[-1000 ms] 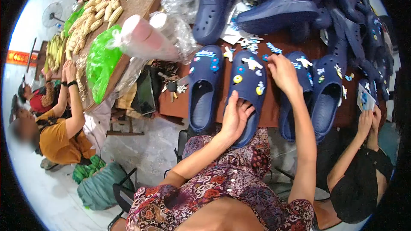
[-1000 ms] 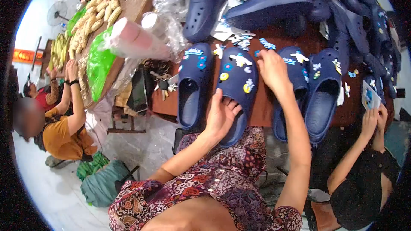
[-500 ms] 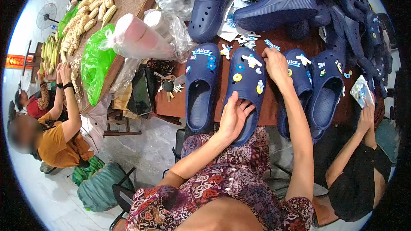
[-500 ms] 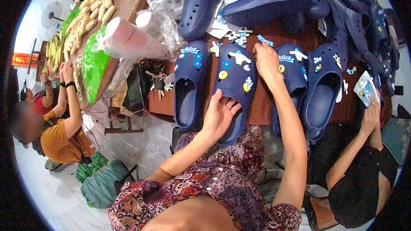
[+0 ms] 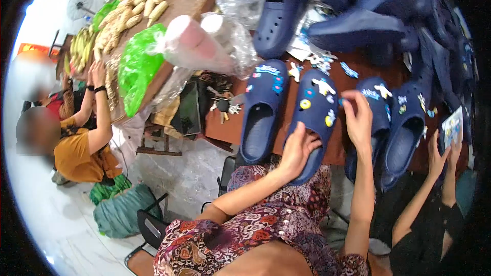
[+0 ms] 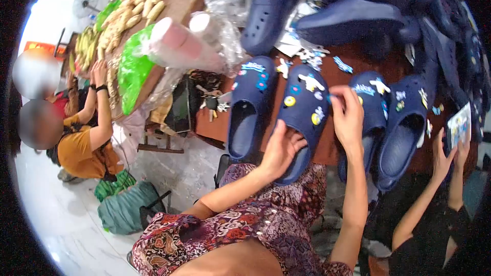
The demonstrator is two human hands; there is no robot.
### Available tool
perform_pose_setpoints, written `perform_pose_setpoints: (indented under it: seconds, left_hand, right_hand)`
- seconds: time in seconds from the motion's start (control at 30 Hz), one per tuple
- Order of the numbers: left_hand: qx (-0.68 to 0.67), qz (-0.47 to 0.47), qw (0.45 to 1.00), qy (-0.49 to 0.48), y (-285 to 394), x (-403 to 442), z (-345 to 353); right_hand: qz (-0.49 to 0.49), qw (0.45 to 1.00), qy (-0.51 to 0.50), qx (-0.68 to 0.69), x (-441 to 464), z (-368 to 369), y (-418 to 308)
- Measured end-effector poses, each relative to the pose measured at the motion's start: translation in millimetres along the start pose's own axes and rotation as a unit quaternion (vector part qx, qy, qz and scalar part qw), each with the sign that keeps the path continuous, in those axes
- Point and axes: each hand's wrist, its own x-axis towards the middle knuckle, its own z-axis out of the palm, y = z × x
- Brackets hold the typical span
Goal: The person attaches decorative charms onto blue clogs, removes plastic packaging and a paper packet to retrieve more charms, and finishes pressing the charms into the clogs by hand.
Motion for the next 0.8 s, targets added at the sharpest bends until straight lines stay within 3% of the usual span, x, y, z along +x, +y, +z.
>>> perform_pose_setpoints:
  seconds: [0.13,0.2,0.23,0.27,0.33,0.37,0.43,0.5,0.53,0.6,0.63,0.73,0.8]
  left_hand:
    - [0.071,-0.001,0.997,-0.011,15.2,-26.9,-3.6]
    - [0.242,0.07,0.967,-0.045,33.5,-43.8,-3.5]
    - [0.306,0.124,0.944,-0.01,35.0,-46.6,-10.0]
    - [0.303,0.141,0.942,0.004,41.7,-46.7,-19.3]
    - [0.222,0.183,0.956,0.06,51.5,-37.7,-29.5]
    - [0.116,0.165,0.974,0.103,56.6,-30.2,-33.4]
    - [-0.084,0.064,0.989,0.101,78.1,-21.5,-40.1]
    - [-0.246,-0.027,0.967,0.062,92.5,-13.0,-49.6]
    - [-0.25,-0.027,0.966,0.061,95.3,-7.7,-48.8]
    - [-0.374,-0.052,0.92,0.1,100.5,1.3,-47.3]
    - [-0.458,-0.088,0.882,0.072,104.3,5.6,-55.2]
    - [-0.429,-0.019,0.891,0.149,102.0,14.5,-48.8]
    - [-0.462,-0.027,0.873,0.153,96.7,21.9,-56.3]
  right_hand:
    - [0.137,0.976,-0.04,0.163,-31.7,3.6,10.2]
    - [0.157,0.966,-0.041,0.201,-39.3,3.8,10.4]
    - [0.165,0.962,-0.035,0.214,-41.6,5.0,11.5]
    - [0.164,0.962,-0.04,0.214,-42.6,6.3,10.8]
    - [0.163,0.964,-0.019,0.211,-43.7,7.3,7.4]
    - [0.169,0.959,-0.022,0.227,-43.7,6.6,12.2]
    - [0.171,0.957,-0.03,0.231,-35.7,2.9,4.1]
    - [0.162,0.955,-0.05,0.244,-25.5,0.7,-2.7]
    - [0.161,0.956,-0.052,0.24,-17.2,0.6,-10.0]
    - [0.129,0.959,-0.129,0.215,1.2,4.7,-32.9]
    - [0.123,0.957,-0.158,0.211,9.7,8.8,-43.9]
    - [0.059,0.948,-0.242,0.198,32.8,35.9,-65.7]
    - [0.062,0.934,-0.304,0.178,48.6,55.7,-83.8]
